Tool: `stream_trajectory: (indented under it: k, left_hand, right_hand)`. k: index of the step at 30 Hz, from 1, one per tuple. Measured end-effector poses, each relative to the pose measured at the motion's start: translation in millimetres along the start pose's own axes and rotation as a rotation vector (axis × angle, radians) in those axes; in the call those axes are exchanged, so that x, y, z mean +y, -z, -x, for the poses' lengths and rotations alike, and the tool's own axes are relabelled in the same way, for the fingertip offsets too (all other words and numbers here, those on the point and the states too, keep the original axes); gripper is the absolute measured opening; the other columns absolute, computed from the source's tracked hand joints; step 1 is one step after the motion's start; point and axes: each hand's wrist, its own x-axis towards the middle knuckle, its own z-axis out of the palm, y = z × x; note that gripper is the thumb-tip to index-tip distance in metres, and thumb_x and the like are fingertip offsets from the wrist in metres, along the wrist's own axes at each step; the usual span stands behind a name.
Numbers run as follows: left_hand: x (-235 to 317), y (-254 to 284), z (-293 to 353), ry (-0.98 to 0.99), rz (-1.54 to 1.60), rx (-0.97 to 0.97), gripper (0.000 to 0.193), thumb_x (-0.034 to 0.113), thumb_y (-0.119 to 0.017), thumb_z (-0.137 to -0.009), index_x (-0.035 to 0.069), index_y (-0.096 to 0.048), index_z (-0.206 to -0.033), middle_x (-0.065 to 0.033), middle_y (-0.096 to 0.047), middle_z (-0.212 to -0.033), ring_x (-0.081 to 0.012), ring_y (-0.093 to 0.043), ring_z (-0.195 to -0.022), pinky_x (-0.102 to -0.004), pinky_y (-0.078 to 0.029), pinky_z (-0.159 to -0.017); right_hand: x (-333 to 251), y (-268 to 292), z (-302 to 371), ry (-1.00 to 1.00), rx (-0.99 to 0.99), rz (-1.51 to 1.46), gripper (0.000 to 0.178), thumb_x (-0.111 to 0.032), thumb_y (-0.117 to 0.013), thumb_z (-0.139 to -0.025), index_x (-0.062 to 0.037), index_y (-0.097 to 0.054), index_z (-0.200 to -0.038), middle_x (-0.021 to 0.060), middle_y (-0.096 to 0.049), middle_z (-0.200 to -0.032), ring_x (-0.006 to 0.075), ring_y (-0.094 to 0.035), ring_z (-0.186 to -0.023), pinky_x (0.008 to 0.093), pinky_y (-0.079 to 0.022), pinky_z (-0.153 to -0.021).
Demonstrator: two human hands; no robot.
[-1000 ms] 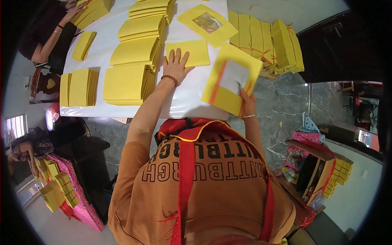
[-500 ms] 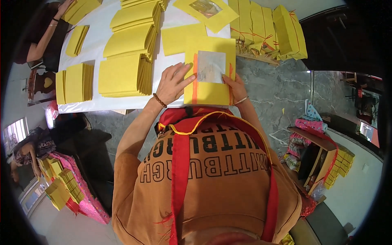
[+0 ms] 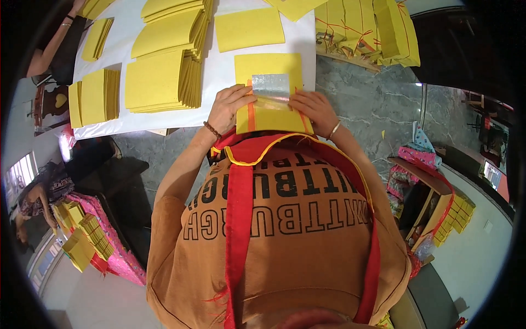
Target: Folding yellow paper sheets and stacking them neatly on a table.
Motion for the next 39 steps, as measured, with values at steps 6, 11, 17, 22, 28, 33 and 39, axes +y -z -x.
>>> stream_trajectory:
  k: [6,11,17,22,28,33,39]
  left_hand:
    - [18.8,2.0,-2.0,0.118,0.113,0.044,0.038,0.018,-0.058,-0.077,0.01,-0.056,-0.114,-0.0098,-0.049,-0.125,-0.0281,-0.041,-0.118,-0.0398,-0.03,-0.096]
    - [10.6,2.6,2.3,0.084,0.06,0.002,0.039,0.017,-0.057,-0.077,0.008,-0.054,-0.115,-0.0099,-0.05,-0.124,-0.0292,-0.041,-0.117,-0.0396,-0.03,-0.096]
    - [14.8,7.7,-3.4,0.138,0.093,0.004,0.029,0.024,-0.053,-0.085,0.007,-0.057,-0.108,-0.0085,-0.055,-0.113,-0.0285,-0.045,-0.108,-0.0397,-0.031,-0.092]
    - [10.9,-1.7,-10.4,0.309,0.236,0.162,0.025,0.023,-0.052,-0.086,0.002,-0.059,-0.098,-0.0155,-0.058,-0.094,-0.0328,-0.051,-0.091,-0.0394,-0.04,-0.078]
    - [16.9,-7.3,-27.4,0.661,0.096,0.154,0.025,0.025,-0.055,-0.083,0.001,-0.057,-0.092,-0.0159,-0.059,-0.08,-0.0337,-0.057,-0.072,-0.0397,-0.044,-0.062]
    - [16.1,6.2,-34.6,0.815,0.244,0.023,0.03,0.026,-0.059,-0.08,0.002,-0.056,-0.097,-0.0142,-0.06,-0.069,-0.0337,-0.058,-0.064,-0.0422,-0.045,-0.059]
    - [12.8,-2.9,-31.6,0.827,0.207,0.127,0.057,0.024,-0.058,-0.08,0.011,-0.033,-0.13,-0.0185,-0.061,-0.07,-0.0373,-0.06,-0.065,-0.0442,-0.046,-0.06]
  right_hand:
    - [-4.5,-29.7,-5.7,-0.04,0.081,-0.084,0.034,-0.018,-0.06,-0.072,-0.0166,-0.056,-0.106,0.0008,-0.055,-0.111,0.0207,-0.05,-0.108,0.0368,-0.034,-0.09]
    - [4.8,-33.7,-4.4,-0.049,0.117,-0.197,0.031,-0.018,-0.06,-0.072,-0.0166,-0.058,-0.103,0.0016,-0.057,-0.106,0.0218,-0.052,-0.104,0.0363,-0.034,-0.089]
    - [5.3,-12.3,-15.4,-0.085,-0.055,-0.204,0.032,-0.021,-0.06,-0.072,-0.016,-0.059,-0.104,0.0037,-0.062,-0.095,0.0213,-0.055,-0.097,0.034,-0.034,-0.088]
    - [5.5,-22.6,-22.8,-0.403,-0.184,-0.257,0.033,-0.023,-0.06,-0.077,-0.0115,-0.058,-0.107,0.0077,-0.063,-0.093,0.0239,-0.058,-0.088,0.0357,-0.034,-0.088]
    - [-12.6,-39.7,-31.6,-0.693,0.415,-0.826,0.042,-0.012,-0.062,-0.079,-0.0014,-0.05,-0.118,0.01,-0.062,-0.085,0.0117,-0.056,-0.069,0.0246,-0.045,-0.062]
    - [-15.4,-35.1,-37.2,-0.746,0.29,-0.563,0.031,-0.015,-0.063,-0.08,-0.0051,-0.06,-0.11,0.0041,-0.059,-0.073,0.0071,-0.048,-0.06,0.0219,-0.041,-0.056]
    - [-17.8,-34.4,-41.5,-0.846,0.289,-0.559,0.025,-0.016,-0.062,-0.08,-0.0085,-0.064,-0.104,0.0005,-0.053,-0.063,0.0065,-0.044,-0.056,0.0224,-0.038,-0.052]
